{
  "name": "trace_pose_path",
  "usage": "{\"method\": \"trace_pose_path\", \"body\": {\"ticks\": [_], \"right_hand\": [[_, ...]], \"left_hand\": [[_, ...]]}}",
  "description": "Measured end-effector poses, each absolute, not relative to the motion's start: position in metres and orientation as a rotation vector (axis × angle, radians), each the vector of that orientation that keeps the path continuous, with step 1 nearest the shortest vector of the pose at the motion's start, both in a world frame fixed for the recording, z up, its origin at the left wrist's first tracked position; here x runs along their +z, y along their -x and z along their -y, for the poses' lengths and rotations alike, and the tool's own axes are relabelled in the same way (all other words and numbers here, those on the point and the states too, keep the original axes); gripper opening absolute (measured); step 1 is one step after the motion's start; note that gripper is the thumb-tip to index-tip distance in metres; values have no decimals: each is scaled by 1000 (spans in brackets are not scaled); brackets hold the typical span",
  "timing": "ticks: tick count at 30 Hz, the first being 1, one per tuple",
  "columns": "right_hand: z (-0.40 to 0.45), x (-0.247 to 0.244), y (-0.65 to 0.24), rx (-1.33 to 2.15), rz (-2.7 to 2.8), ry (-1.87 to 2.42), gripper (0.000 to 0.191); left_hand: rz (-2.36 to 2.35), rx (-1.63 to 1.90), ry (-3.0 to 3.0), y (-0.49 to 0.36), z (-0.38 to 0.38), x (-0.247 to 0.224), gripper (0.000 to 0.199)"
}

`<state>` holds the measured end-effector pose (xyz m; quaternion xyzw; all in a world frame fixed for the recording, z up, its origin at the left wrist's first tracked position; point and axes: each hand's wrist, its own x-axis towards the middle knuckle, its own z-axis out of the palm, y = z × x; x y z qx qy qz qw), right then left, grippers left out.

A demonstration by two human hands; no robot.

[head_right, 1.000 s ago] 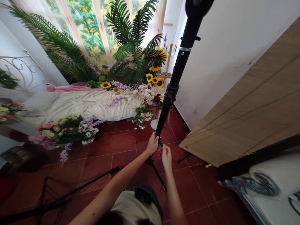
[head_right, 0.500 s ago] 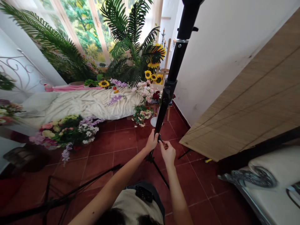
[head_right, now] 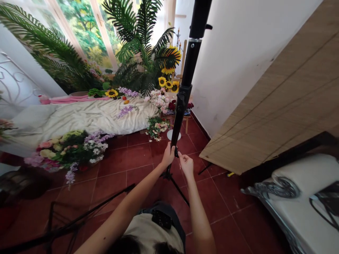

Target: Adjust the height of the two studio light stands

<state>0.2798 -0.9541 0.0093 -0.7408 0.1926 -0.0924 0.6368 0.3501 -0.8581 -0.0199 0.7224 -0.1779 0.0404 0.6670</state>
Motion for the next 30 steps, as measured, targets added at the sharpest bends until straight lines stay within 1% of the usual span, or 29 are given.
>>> {"method": "trace_pose_path", "body": {"ticks": [4,7,12,15,17,20,24,25,28,30], "right_hand": [[942,7,-281,-221,-503,1424,51],[938,5,-280,-232,-488,1369,52],[939,1,-277,-327,-460,1489,51],[939,-2,-275,-399,-494,1638,53],[936,-3,-273,-484,-557,1759,54],[930,-3,-269,-532,-615,1879,54],[924,-4,-267,-530,-641,1919,52],[924,-4,-267,-525,-640,1908,52],[926,-8,-265,-446,-620,1854,54],[927,-13,-262,-408,-634,1889,56]], "left_hand": [[401,125,-1652,-351,859,-22,39],[406,152,-1684,-351,859,-23,39],[411,127,-1672,-349,859,-15,38],[442,117,-1667,-344,855,-11,38],[448,131,-1653,-337,844,-17,40],[368,56,-1652,-313,808,-48,38],[93,-377,-1776,-251,723,-124,32],[-22,-427,-1801,-231,698,-144,31],[-487,-396,-1802,-166,620,-192,28],[-735,-366,-1755,-121,572,-209,27]]}}
